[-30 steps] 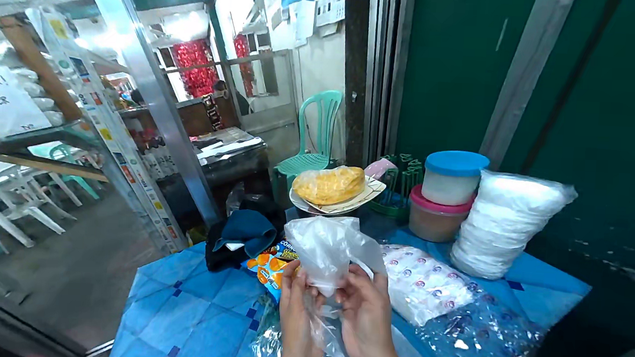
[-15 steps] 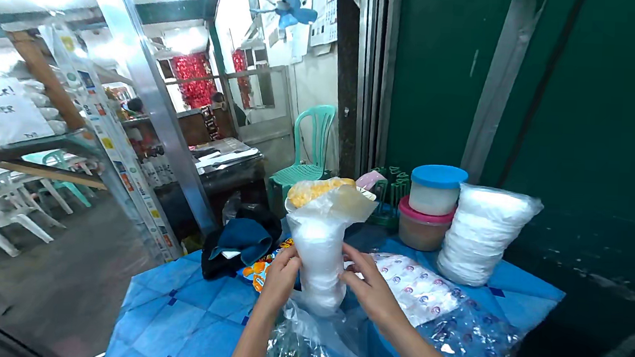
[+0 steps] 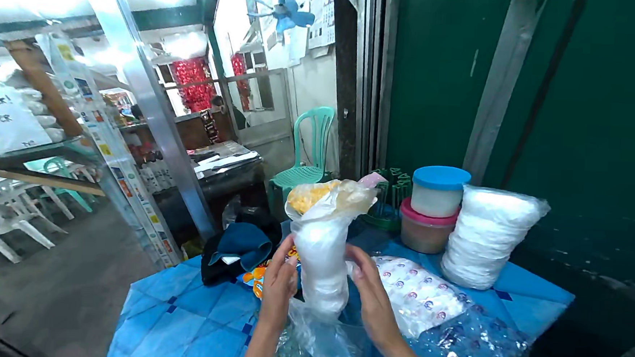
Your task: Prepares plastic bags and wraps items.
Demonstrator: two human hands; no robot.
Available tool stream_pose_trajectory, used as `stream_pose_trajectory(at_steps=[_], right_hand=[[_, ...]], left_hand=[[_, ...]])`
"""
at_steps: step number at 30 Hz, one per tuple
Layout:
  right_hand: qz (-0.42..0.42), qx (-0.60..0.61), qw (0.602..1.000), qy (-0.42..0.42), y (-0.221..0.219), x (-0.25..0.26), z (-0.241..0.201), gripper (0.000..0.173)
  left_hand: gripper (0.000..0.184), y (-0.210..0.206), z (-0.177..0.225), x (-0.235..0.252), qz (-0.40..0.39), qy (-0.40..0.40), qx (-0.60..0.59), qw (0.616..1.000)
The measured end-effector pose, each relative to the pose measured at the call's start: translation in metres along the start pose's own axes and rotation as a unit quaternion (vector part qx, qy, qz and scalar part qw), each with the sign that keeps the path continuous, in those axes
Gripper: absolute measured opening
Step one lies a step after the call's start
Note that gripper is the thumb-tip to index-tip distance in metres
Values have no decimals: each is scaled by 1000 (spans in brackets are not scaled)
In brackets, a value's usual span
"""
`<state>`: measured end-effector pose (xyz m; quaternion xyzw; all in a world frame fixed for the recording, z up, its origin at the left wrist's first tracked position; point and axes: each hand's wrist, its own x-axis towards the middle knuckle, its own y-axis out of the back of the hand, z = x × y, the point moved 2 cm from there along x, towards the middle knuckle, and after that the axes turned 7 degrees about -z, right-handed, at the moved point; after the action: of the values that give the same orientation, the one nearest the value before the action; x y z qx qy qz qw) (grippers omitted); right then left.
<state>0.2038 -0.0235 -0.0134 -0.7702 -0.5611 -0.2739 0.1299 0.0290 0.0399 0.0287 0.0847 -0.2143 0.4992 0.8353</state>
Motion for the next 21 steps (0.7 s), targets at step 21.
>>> stream_pose_trajectory(at_steps=[21], right_hand=[[-4, -26, 999, 46, -10, -11, -7, 66]], left_hand=[[70, 3, 2, 0, -8, 11, 44, 999]])
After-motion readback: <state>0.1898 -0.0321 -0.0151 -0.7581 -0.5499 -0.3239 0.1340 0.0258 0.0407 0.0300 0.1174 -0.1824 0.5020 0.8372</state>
